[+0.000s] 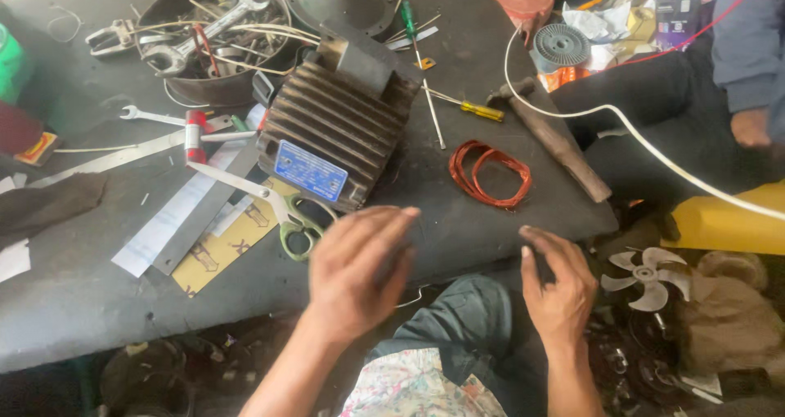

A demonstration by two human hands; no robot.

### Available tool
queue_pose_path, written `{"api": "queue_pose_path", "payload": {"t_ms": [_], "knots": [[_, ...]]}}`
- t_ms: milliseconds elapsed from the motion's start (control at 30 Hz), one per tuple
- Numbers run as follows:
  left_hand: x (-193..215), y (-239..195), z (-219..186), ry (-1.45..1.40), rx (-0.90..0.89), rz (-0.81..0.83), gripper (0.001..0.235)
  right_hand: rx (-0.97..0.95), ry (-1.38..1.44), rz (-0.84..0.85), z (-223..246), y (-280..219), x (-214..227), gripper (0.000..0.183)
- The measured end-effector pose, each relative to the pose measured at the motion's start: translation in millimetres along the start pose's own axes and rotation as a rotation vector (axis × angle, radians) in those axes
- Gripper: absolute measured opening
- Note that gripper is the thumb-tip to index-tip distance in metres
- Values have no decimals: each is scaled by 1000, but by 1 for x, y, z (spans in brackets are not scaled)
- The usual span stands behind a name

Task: The person uses a screwdriver and hammer to remove a copper coil from an electrical motor housing. They then cut a strip of paper with scissors and handle the removed coil on the workbench.

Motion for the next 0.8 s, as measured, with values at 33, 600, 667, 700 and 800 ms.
{"api": "queue_pose_path", "payload": {"t_ms": [33,600,667,700,800], "knots": [[-20,10,-8,-50,-69,90,50,7,-11,-26,-5,6,1,25],[-156,101,25,-26,-110,608,83,-16,0,-166,-48,33,-21,34],[-156,113,29,-183,-89,620,90,-21,16,-185,-49,33,-22,33],[-156,120,31,-262,-78,626,93,-42,40,-182,-51,32,-21,32],[-157,138,34,-513,-117,539,96,-109,146,-155,-53,34,-18,30]]}}
Point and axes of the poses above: each hand's wrist, its own y-axis towards the middle knuckle, its own x-axis out of the back of the hand, z = x × y, the point moved 2 cm from there along y, towards the middle knuckle, and after that the axes turned 15 degrees about z, right-handed, at the moved point
